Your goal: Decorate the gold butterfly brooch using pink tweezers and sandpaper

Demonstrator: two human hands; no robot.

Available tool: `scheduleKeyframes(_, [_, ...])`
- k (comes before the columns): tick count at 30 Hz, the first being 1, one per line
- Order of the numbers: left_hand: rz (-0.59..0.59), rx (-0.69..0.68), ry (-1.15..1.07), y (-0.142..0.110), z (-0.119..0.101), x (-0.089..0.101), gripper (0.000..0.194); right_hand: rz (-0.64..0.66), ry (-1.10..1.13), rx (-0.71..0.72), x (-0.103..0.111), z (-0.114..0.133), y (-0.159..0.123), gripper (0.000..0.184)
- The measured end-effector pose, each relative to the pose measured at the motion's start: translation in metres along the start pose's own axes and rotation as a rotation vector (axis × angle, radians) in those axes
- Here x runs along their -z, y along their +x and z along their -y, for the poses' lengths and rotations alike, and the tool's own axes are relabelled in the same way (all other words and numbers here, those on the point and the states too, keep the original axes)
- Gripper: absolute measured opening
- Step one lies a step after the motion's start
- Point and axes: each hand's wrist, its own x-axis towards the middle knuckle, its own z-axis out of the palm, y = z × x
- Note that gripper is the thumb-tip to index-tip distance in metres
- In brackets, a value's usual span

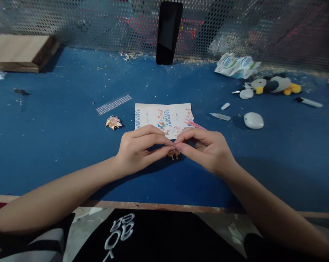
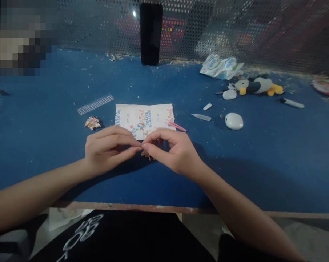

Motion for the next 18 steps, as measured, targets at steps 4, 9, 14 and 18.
scheduleKeyframes(4, [0.002,0.023,-0.015,0.0003,-0.0009,-0.0010,0.009,-0.036,-0.207,0.241,-0.0001,-0.0002,0.0001,0.006])
scheduleKeyframes(9, [0.019,0.034,0.009,-0.0021,0.0006,-0.0030,0.007,-0.044,-0.334,0.311,-0.0022,-0.0004,-0.0010,0.010])
scheduleKeyframes(14, [0.036,0.075,0.006,-0.0041,-0.0005,-0.0045,0.003,-0.050,-0.382,0.326,-0.0036,-0.0031,-0.0016,0.010])
scheduleKeyframes(18, [0.064,0.223,-0.056,-0.0006,-0.0057,-0.0039,0.006,-0.021,-0.380,0.306,-0.0047,-0.0047,-0.0012,0.011])
